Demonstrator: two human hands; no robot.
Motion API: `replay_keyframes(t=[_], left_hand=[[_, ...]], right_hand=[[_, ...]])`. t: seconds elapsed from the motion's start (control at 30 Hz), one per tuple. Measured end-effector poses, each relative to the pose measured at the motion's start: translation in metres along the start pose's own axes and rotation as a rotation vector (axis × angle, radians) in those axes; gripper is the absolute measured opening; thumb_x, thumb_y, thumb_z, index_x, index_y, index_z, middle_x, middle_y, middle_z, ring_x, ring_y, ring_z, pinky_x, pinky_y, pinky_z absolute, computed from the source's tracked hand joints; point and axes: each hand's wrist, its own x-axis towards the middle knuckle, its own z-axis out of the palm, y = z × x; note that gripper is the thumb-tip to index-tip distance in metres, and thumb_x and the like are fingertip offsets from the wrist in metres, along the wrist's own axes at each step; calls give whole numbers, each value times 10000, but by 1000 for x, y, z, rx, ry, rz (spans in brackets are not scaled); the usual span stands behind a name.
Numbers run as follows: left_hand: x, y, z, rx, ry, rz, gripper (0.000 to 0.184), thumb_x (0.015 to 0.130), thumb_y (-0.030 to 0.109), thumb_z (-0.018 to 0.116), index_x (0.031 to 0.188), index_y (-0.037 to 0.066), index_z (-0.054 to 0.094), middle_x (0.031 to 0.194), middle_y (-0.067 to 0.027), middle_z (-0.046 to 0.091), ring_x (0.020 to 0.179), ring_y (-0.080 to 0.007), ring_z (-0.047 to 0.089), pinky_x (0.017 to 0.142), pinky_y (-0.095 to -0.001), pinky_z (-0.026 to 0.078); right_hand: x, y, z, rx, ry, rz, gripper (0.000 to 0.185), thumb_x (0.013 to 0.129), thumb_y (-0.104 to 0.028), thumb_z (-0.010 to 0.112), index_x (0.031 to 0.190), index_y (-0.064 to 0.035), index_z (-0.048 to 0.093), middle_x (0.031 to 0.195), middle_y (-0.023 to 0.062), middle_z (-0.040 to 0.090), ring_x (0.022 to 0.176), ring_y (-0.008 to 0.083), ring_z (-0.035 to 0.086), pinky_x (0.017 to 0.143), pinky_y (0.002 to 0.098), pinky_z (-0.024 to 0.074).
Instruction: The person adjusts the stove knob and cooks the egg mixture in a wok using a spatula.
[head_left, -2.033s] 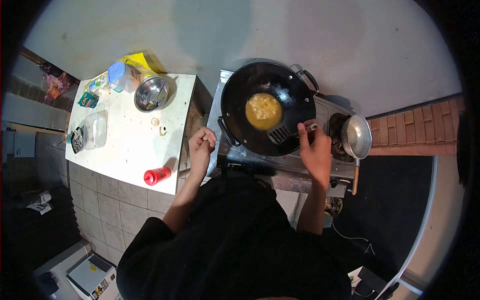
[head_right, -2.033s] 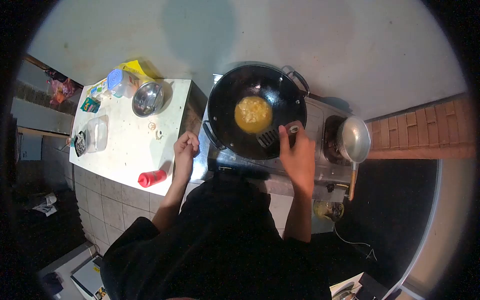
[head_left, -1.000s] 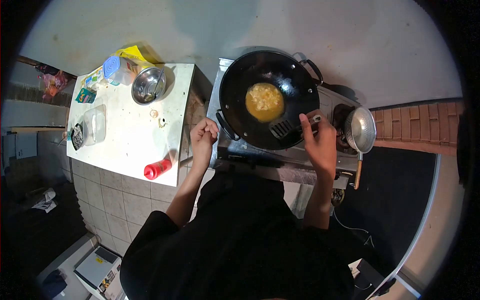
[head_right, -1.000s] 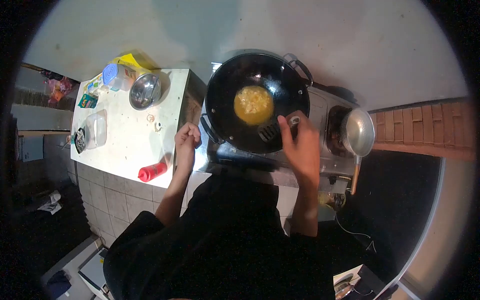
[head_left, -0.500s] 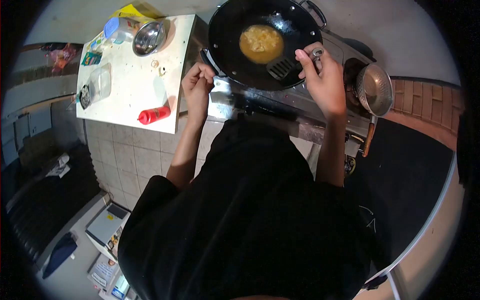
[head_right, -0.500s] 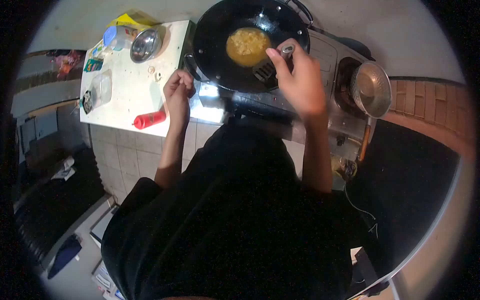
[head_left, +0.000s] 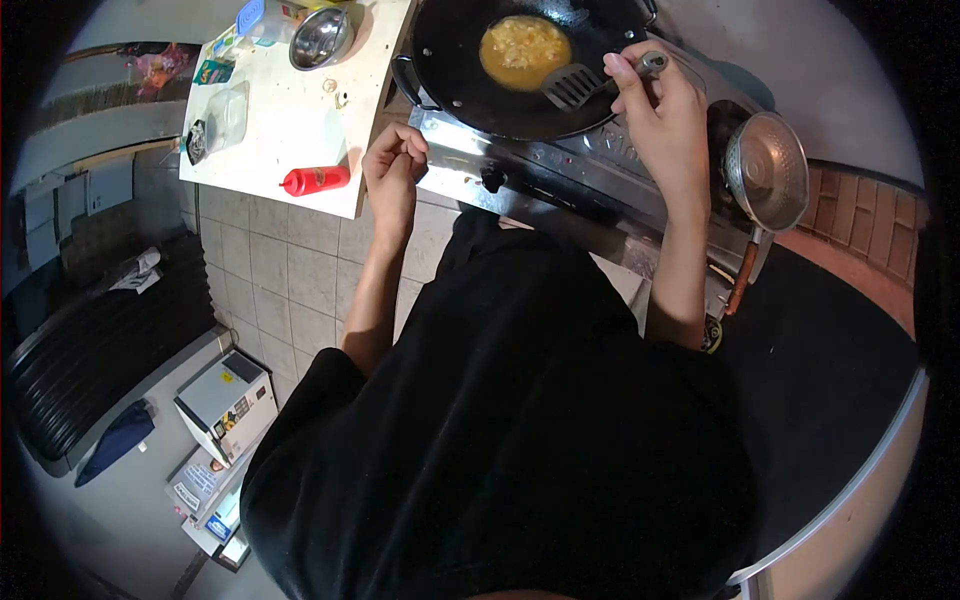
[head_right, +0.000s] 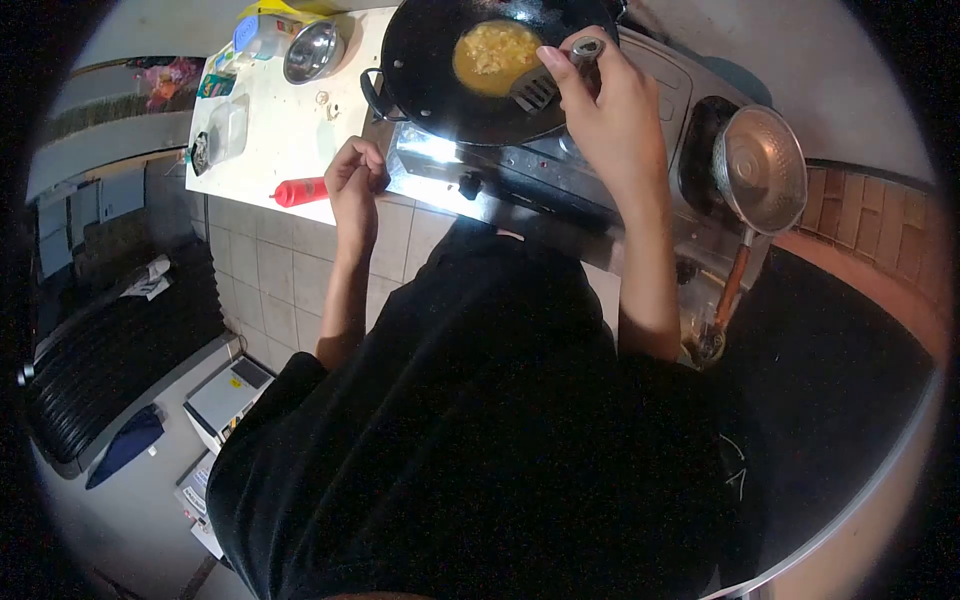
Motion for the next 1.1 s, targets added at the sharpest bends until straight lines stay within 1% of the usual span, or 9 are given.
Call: replay_keyframes(t=[0.2, 0.23, 0.37, 0.53, 0.7, 0.8, 0.87, 0.93, 1.1], left_hand=[[31, 10, -20, 13, -66, -11, 290, 790, -127, 340, 839, 39, 572, 672, 61, 426, 576, -21, 334, 516, -194, 224], [37, 10, -27, 26, -100, -8, 287, 785, -125, 340, 837, 36, 572, 671, 59, 427, 575, -23, 335, 518, -196, 227], [51, 12, -56, 91, -265, -58, 291, 764, -123, 315, 821, 20, 562, 652, 41, 423, 589, -34, 348, 525, -206, 236], [59, 8, -82, 77, -498, -172, 300, 766, -125, 305, 801, 18, 566, 657, 18, 465, 608, -42, 389, 563, -204, 291], [56, 18, -81, 116, -698, -86, 289, 764, -128, 325, 813, 26, 564, 715, 10, 510, 648, -47, 418, 574, -201, 292], [56, 16, -67, 90, -613, -44, 294, 753, -122, 327, 791, 14, 586, 660, -3, 500, 616, -73, 441, 564, -243, 314], [51, 19, -52, 44, -535, -20, 292, 762, -117, 324, 805, 16, 581, 646, 7, 481, 609, -63, 417, 560, -228, 297], [43, 19, -42, -88, -290, -65, 279, 773, -112, 327, 817, 20, 569, 640, 22, 463, 589, -46, 379, 539, -212, 263], [42, 3, -33, -100, -204, -28, 256, 788, -94, 337, 811, 35, 557, 644, 43, 440, 561, -20, 333, 505, -203, 213]], right_hand=[[-5, -15, 14, 28, 71, 69, 222, 948, -246, 651, 905, -32, 610, 598, 35, 538, 584, 79, 502, 558, 262, 412], [-6, -12, 20, 77, 92, 25, 180, 944, -196, 657, 899, -31, 605, 636, 11, 552, 615, 48, 493, 566, 234, 404], [-23, -26, 43, 197, 167, 119, 167, 936, -172, 662, 878, -33, 591, 729, -35, 562, 660, 27, 484, 586, 209, 393], [-30, -39, 68, 107, 212, 152, 160, 932, -171, 656, 889, -30, 594, 723, -36, 550, 674, 20, 467, 594, 208, 377], [-25, -56, 78, 27, 175, 204, 161, 937, -171, 647, 883, -34, 582, 682, -30, 521, 645, 23, 444, 569, 215, 355], [-18, -50, 72, 23, 110, 162, 162, 937, -168, 648, 876, -36, 576, 669, -23, 518, 636, 21, 436, 557, 216, 346], [-14, -54, 65, -10, 88, 121, 151, 931, -150, 652, 876, -35, 572, 665, -19, 501, 631, 21, 425, 547, 219, 339], [-15, -55, 58, -26, 70, 107, 138, 923, -127, 657, 881, -31, 567, 665, -15, 478, 627, 24, 412, 547, 223, 336], [-13, -41, 38, 19, 53, 73, 154, 925, -116, 657, 887, -17, 547, 663, -5, 445, 623, 32, 392, 548, 228, 339]])
